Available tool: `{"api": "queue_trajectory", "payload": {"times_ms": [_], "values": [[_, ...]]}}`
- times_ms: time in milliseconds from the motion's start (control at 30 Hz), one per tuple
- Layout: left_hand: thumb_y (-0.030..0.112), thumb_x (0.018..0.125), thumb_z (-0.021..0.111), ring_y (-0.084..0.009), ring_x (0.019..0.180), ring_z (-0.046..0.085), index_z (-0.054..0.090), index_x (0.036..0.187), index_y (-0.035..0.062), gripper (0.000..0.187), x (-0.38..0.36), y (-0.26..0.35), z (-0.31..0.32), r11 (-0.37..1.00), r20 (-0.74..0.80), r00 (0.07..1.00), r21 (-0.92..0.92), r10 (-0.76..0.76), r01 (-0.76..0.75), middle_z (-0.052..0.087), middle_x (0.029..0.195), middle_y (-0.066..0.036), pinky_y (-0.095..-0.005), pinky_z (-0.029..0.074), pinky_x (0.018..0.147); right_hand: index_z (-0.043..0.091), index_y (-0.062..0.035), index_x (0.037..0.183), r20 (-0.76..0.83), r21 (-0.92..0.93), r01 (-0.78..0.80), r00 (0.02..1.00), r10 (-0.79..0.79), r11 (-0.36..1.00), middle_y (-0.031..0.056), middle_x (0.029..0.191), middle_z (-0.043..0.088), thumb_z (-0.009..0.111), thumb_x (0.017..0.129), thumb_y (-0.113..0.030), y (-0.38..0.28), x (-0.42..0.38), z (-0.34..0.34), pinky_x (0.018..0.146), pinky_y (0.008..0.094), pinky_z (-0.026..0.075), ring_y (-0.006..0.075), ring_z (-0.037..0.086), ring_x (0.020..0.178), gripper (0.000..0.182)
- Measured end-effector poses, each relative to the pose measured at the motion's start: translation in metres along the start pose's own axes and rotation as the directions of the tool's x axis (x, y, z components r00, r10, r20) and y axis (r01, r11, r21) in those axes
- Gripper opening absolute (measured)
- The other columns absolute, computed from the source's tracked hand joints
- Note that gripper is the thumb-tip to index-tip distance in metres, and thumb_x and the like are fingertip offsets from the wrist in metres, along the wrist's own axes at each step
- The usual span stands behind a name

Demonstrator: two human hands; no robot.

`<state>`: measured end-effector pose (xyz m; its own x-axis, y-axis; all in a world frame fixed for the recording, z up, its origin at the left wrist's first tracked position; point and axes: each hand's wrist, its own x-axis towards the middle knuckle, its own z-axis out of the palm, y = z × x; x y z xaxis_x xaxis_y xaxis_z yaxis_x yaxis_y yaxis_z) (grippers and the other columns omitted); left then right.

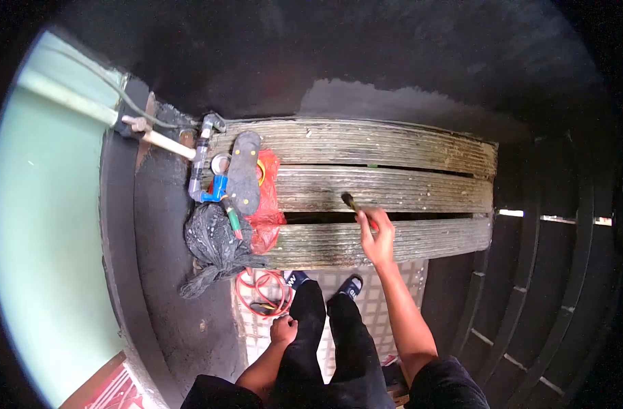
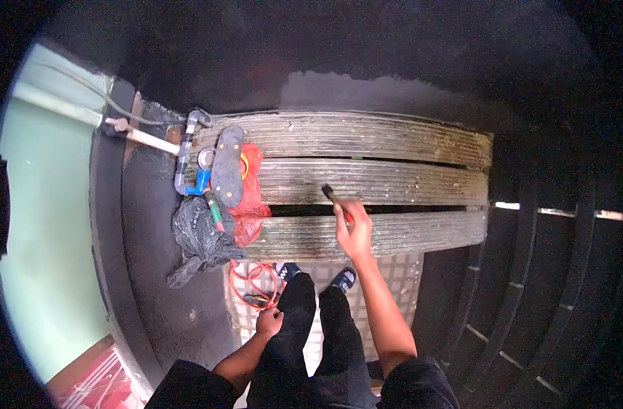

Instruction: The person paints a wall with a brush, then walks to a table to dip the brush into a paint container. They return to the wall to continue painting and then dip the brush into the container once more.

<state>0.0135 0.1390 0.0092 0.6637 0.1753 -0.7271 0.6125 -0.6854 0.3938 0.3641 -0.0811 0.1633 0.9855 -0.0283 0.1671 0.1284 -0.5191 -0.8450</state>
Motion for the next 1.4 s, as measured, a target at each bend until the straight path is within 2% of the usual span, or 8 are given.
{"api": "queue_trajectory", "payload": {"times_ms": [167, 400, 633, 767, 900, 1000, 1133, 1400], "values": [[0.035, 0.086, 0.07, -0.0357, 0.095, 0.07, 0.072, 0.095, 0.0123, 0.024, 0.002, -0.02, 0.004, 1.0, 0.011, 1.0, 0.023, -0.006, 0.005, 0.074, 0.096, -0.012, -0.0489, 0.056, 0.083, 0.069, 0.0006, 0.099, -0.097, -0.11, -0.212, 0.975, 0.201, 0.971, 0.0143, 0.088, 0.067, 0.064, 0.096, -0.006, 0.006, -0.095, -0.058, 0.067, 0.0335, 0.05, 0.0238, 0.063, 0.072, 0.008], [0.037, 0.091, 0.068, -0.0352, 0.1, 0.07, 0.072, 0.1, 0.0105, 0.029, 0.001, 0.024, -0.019, 0.958, 0.234, 0.971, 0.264, 0.046, -0.109, 0.074, 0.101, -0.014, -0.0477, 0.055, 0.087, 0.07, 0.0032, 0.1, -0.3, 0.143, -0.474, 0.816, 0.495, 0.869, 0.0152, 0.089, 0.068, 0.062, 0.098, -0.007, 0.034, -0.215, -0.123, 0.072, 0.0329, 0.056, 0.0225, 0.07, 0.076, 0.012], [0.037, 0.091, 0.07, -0.0313, 0.097, 0.071, 0.072, 0.103, 0.0062, 0.033, -0.005, 0.05, 0.002, 0.978, 0.255, 0.953, 0.079, 0.165, -0.191, 0.074, 0.098, -0.015, -0.0405, 0.054, 0.088, 0.07, 0.0051, 0.103, -0.474, 0.44, -0.576, 0.502, 0.724, 0.688, 0.0137, 0.092, 0.071, 0.063, 0.1, -0.014, 0.062, -0.329, -0.201, 0.074, 0.0313, 0.056, 0.0178, 0.072, 0.079, 0.021], [0.035, 0.092, 0.07, -0.0281, 0.097, 0.07, 0.072, 0.104, 0.0029, 0.034, -0.037, 0.088, 0.0, 0.951, 0.267, 0.941, 0.173, 0.206, -0.257, 0.074, 0.098, -0.015, -0.0382, 0.053, 0.089, 0.072, 0.0026, 0.106, -0.527, 0.549, -0.6, 0.292, 0.798, 0.582, 0.0128, 0.087, 0.074, 0.063, 0.1, -0.021, 0.049, -0.408, -0.258, 0.076, 0.0288, 0.054, 0.0145, 0.07, 0.08, 0.026], [0.034, 0.092, 0.072, -0.0245, 0.095, 0.071, 0.073, 0.102, 0.0033, 0.032, -0.026, 0.077, 0.019, 0.939, 0.34, 0.921, 0.211, 0.19, -0.272, 0.075, 0.097, -0.014, -0.0375, 0.052, 0.089, 0.071, 0.0051, 0.1, -0.579, 0.499, -0.677, 0.204, 0.789, 0.541, 0.0118, 0.081, 0.074, 0.065, 0.098, -0.023, 0.033, -0.501, -0.308, 0.073, 0.0307, 0.053, 0.0144, 0.07, 0.076, 0.029], [0.032, 0.091, 0.072, -0.0236, 0.094, 0.072, 0.073, 0.101, 0.0058, 0.028, -0.077, 0.121, 0.012, 0.793, 0.363, 0.883, 0.421, 0.299, -0.441, 0.076, 0.096, -0.013, -0.0375, 0.053, 0.089, 0.071, 0.0038, 0.103, -0.625, 0.508, -0.687, 0.121, 0.771, 0.52, 0.0064, 0.083, 0.074, 0.064, 0.1, -0.016, 0.011, -0.57, -0.337, 0.068, 0.0271, 0.052, 0.0127, 0.069, 0.073, 0.022], [0.03, 0.091, 0.071, -0.0284, 0.097, 0.073, 0.073, 0.098, 0.0086, 0.023, -0.091, 0.153, 0.031, 0.606, 0.495, 0.733, 0.423, 0.467, -0.673, 0.076, 0.098, -0.015, -0.0399, 0.054, 0.089, 0.072, 0.0036, 0.101, -0.712, 0.607, -0.581, -0.095, 0.695, 0.542, 0.0067, 0.083, 0.074, 0.064, 0.1, -0.016, -0.006, -0.678, -0.331, 0.066, 0.0269, 0.053, 0.0128, 0.069, 0.072, 0.021], [0.039, 0.091, 0.07, -0.0312, 0.102, 0.071, 0.073, 0.103, 0.0071, 0.034, -0.133, 0.259, 0.112, 0.195, 0.808, 0.477, 0.435, 0.346, -0.879, 0.076, 0.103, -0.014, -0.0404, 0.053, 0.092, 0.072, 0.0027, 0.094, -0.48, 0.874, -0.259, -0.601, 0.64, 0.412, 0.0065, 0.076, 0.07, 0.068, 0.096, -0.015, -0.091, -0.808, -0.221, 0.058, 0.0283, 0.052, 0.0135, 0.067, 0.063, 0.018]]}}
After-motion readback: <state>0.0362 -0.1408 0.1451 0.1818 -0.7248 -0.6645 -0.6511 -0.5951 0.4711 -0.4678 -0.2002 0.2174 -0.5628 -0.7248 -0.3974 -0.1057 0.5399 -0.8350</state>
